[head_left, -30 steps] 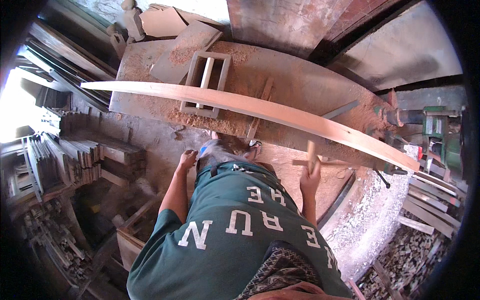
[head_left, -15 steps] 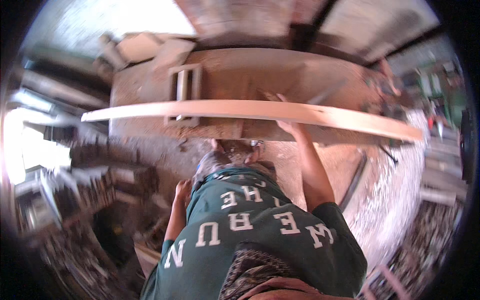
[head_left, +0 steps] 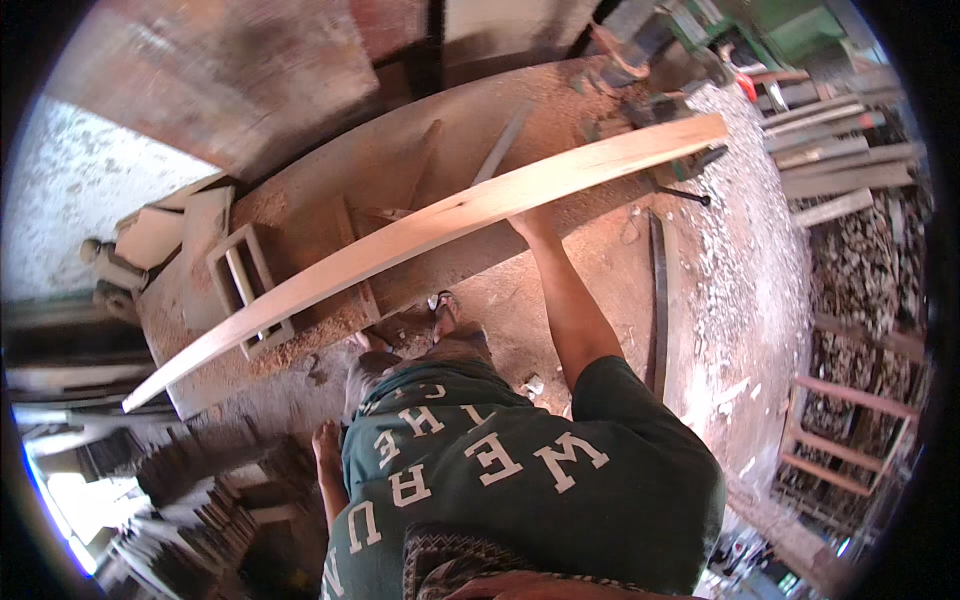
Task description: The person measures and marks a curved wooden plank using a square ruler and a pencil while standing at a workbench in a woodshop.
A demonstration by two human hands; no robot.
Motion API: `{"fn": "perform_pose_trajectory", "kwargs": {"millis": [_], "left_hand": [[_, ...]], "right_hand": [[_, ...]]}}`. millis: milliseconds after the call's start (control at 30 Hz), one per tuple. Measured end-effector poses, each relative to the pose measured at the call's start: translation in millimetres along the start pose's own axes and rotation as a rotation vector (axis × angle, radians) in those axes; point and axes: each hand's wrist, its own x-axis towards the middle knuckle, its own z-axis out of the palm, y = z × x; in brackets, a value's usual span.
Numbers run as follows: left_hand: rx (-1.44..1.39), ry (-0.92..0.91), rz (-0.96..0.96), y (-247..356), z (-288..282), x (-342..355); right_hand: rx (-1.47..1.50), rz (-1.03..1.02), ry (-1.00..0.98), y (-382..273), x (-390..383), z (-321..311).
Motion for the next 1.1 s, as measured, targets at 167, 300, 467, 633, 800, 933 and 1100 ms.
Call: {"fn": "perform_pose_trajectory", "kwargs": {"millis": [167, 300, 467, 633, 800, 933, 1100], "left_hand": [[-0.266, 0.2, -0.228, 52, 10, -1], [-0.202, 0.256, -0.173, 53, 8, -5], [-0.129, 0.226, -0.104, 71, 12, -2], [0.029, 0.191, -0.025, 105, -14, 24], [0.218, 0.18, 0.18, 139, -56, 29], [0.277, 0.084, 0.255, 181, -83, 7], [0.323, -0.168, 0.293, 239, -108, -28]], "right_hand": [[0.066, -0.218, 0.192, -23, 16, 47], [-0.036, -0.03, 0.062, -29, 22, 69], [-0.148, 0.124, -0.047, -25, 26, 69], [-0.235, 0.311, -0.159, -41, 27, 82], [-0.275, 0.607, -0.344, -37, 16, 80], [0.124, 1.18, -0.591, -24, -21, 41], [0.871, 1.296, -0.202, -161, -123, -13]]}}
